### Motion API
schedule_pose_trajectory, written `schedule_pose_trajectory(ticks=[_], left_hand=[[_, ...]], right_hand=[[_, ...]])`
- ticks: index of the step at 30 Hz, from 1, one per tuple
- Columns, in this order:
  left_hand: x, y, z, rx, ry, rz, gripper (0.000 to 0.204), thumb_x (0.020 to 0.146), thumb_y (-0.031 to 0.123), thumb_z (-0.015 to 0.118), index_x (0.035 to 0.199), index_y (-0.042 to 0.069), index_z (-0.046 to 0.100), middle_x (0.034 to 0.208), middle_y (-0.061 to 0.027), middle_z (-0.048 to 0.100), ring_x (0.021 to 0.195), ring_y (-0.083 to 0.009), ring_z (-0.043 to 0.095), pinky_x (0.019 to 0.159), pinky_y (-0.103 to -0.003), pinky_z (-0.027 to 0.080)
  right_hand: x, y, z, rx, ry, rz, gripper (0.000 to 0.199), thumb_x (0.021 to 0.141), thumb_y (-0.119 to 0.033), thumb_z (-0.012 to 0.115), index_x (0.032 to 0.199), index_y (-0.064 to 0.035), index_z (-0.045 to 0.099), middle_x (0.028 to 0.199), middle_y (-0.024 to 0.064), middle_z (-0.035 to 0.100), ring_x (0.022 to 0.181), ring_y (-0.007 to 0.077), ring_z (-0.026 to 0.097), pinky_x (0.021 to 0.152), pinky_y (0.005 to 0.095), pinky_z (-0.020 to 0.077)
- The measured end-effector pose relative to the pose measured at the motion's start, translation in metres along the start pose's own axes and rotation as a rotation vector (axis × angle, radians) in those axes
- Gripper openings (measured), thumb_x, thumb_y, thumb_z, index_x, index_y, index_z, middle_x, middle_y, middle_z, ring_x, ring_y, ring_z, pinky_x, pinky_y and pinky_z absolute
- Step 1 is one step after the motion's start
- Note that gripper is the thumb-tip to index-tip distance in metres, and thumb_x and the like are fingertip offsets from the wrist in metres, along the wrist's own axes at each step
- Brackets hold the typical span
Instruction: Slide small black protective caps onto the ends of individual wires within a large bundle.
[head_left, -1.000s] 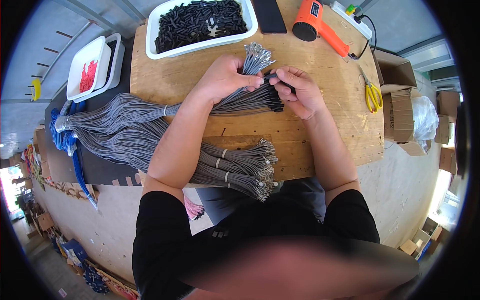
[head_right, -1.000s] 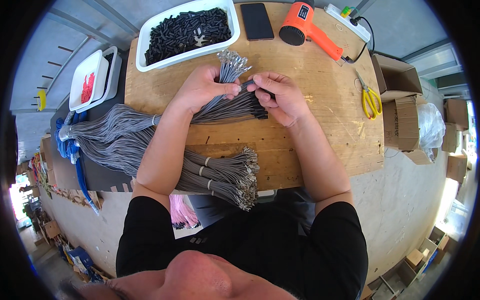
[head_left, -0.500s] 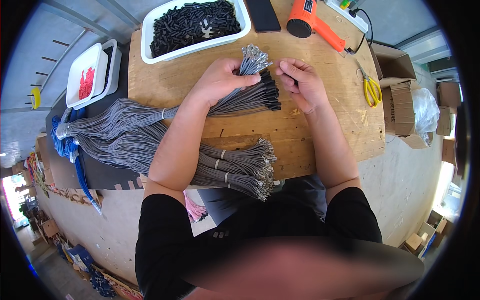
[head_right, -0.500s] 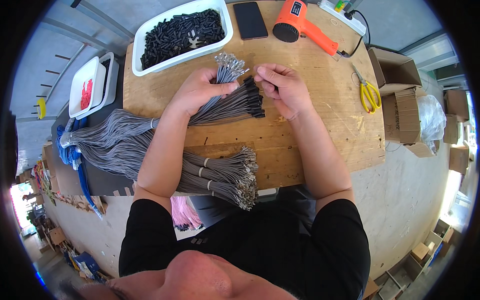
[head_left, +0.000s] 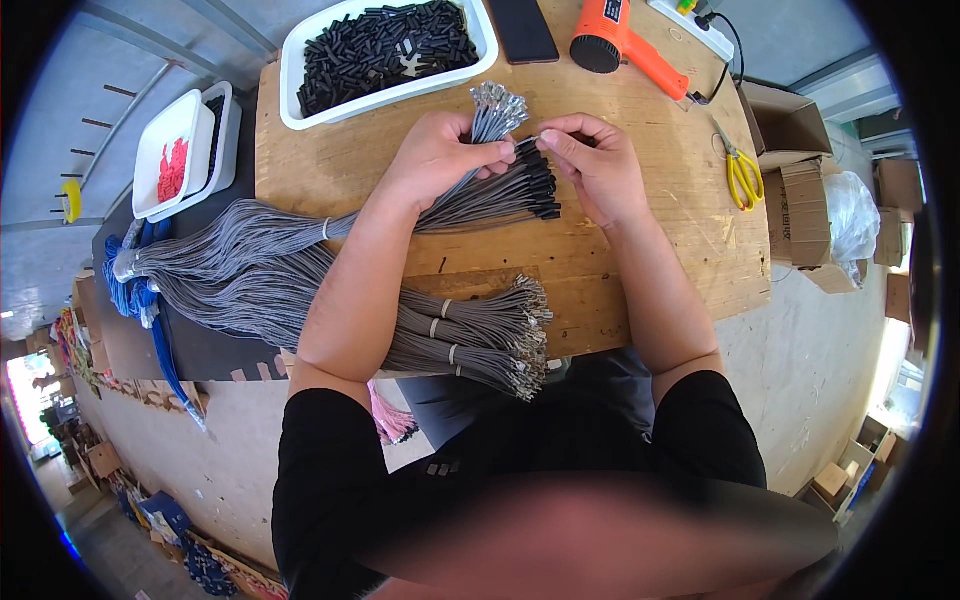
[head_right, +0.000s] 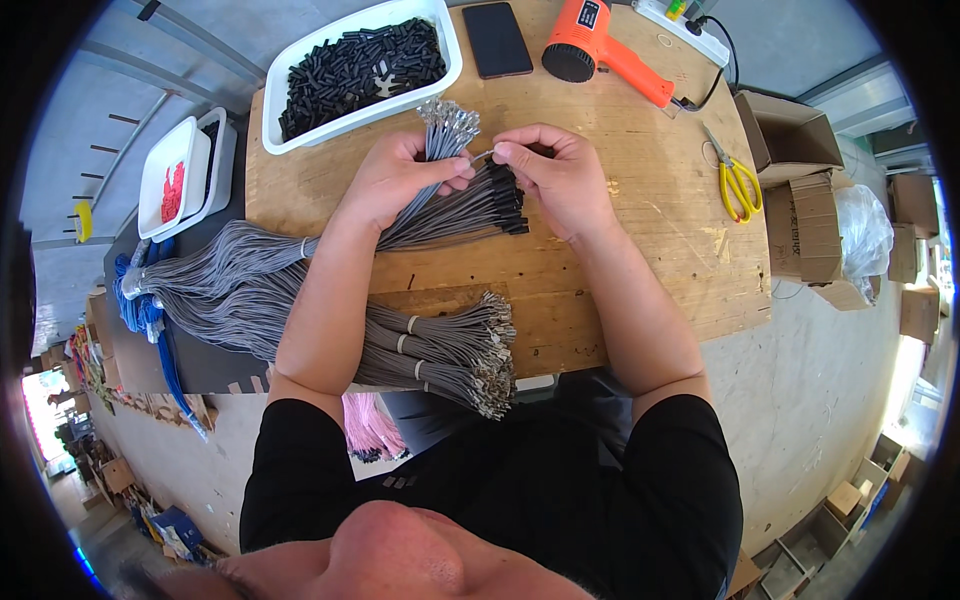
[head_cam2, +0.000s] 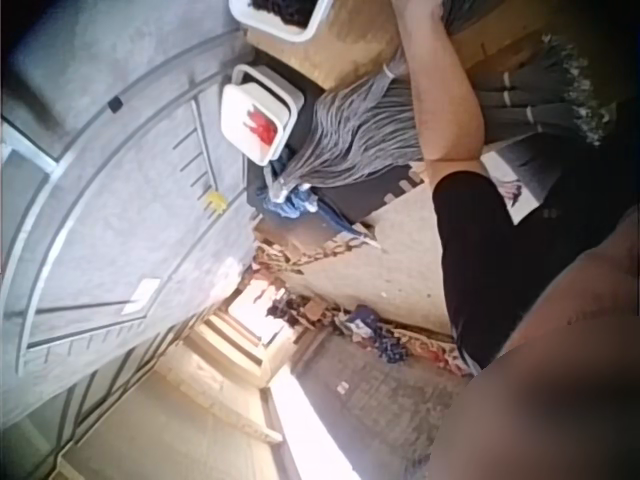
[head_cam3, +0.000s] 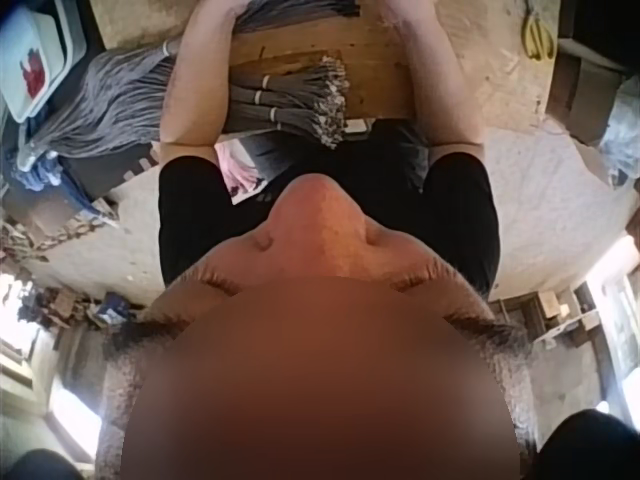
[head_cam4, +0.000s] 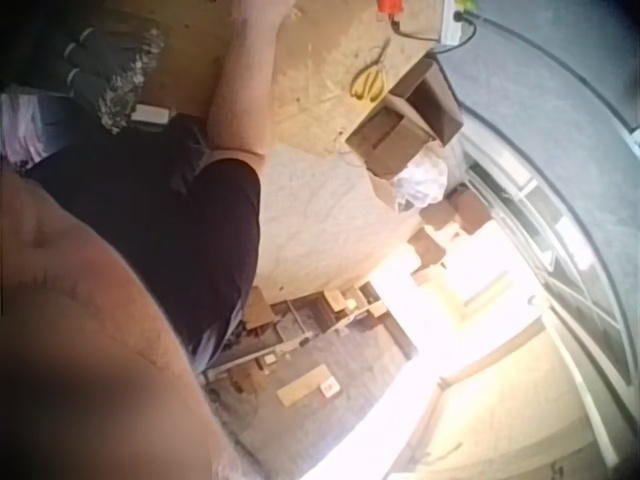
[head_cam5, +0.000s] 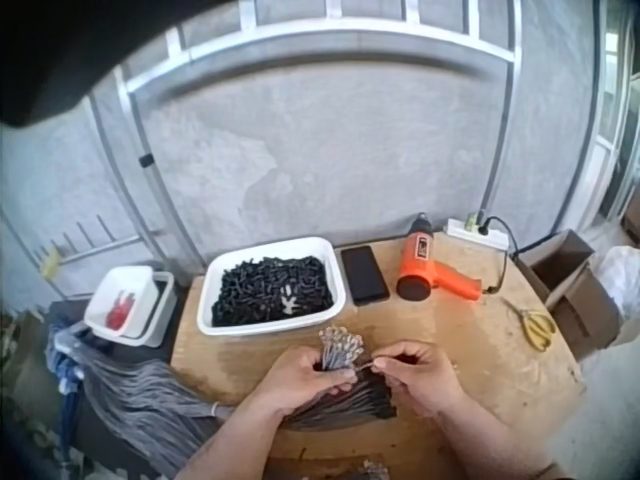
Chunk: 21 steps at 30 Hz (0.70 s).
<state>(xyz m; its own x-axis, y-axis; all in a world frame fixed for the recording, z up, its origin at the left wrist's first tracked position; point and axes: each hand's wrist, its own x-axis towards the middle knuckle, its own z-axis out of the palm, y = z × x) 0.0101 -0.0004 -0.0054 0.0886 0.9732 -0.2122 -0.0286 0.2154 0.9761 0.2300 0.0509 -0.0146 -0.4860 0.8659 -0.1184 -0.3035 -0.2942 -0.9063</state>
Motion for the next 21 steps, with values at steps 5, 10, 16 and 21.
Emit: schedule_pose_trajectory(ticks=[5,10,16,21], left_hand=[[0.001,-0.002,-0.001,0.021,-0.015,0.026,0.027,0.087,0.017,0.078,0.099,-0.006,0.072,0.087,-0.0108,0.074,0.078,-0.0146,0.069,0.072,-0.028,0.055],[0.002,-0.005,-0.001,0.052,-0.009,0.066,0.028,0.085,0.018,0.08,0.099,-0.006,0.072,0.086,-0.0105,0.074,0.077,-0.0133,0.068,0.073,-0.028,0.054],[0.002,-0.006,-0.001,0.119,0.031,0.081,0.027,0.084,0.019,0.08,0.096,-0.004,0.074,0.082,-0.0078,0.073,0.074,-0.0105,0.065,0.072,-0.027,0.052],[0.003,-0.007,-0.001,0.169,0.046,0.089,0.027,0.085,0.021,0.08,0.093,-0.004,0.075,0.081,-0.0065,0.073,0.073,-0.0094,0.064,0.071,-0.026,0.051]], right_hand=[[-0.002,-0.002,0.004,-0.019,0.011,0.026,0.016,0.092,-0.005,0.072,0.106,0.0012,0.07,0.086,0.0023,0.07,0.062,0.0032,0.047,0.054,0.0186,0.0348],[-0.001,0.001,0.0,-0.007,-0.026,0.021,0.016,0.091,-0.003,0.072,0.107,0.0018,0.071,0.085,0.003,0.07,0.062,0.0035,0.047,0.054,0.0191,0.0339],[-0.003,0.0,0.003,-0.048,-0.049,0.012,0.016,0.091,-0.003,0.072,0.106,0.0023,0.071,0.084,0.0037,0.07,0.061,0.0041,0.047,0.054,0.0191,0.0336],[0.01,-0.002,-0.022,0.423,-0.096,0.173,0.024,0.1,-0.015,0.061,0.114,0.005,0.064,0.093,0.009,0.066,0.067,0.0079,0.049,0.055,0.0203,0.0371]])
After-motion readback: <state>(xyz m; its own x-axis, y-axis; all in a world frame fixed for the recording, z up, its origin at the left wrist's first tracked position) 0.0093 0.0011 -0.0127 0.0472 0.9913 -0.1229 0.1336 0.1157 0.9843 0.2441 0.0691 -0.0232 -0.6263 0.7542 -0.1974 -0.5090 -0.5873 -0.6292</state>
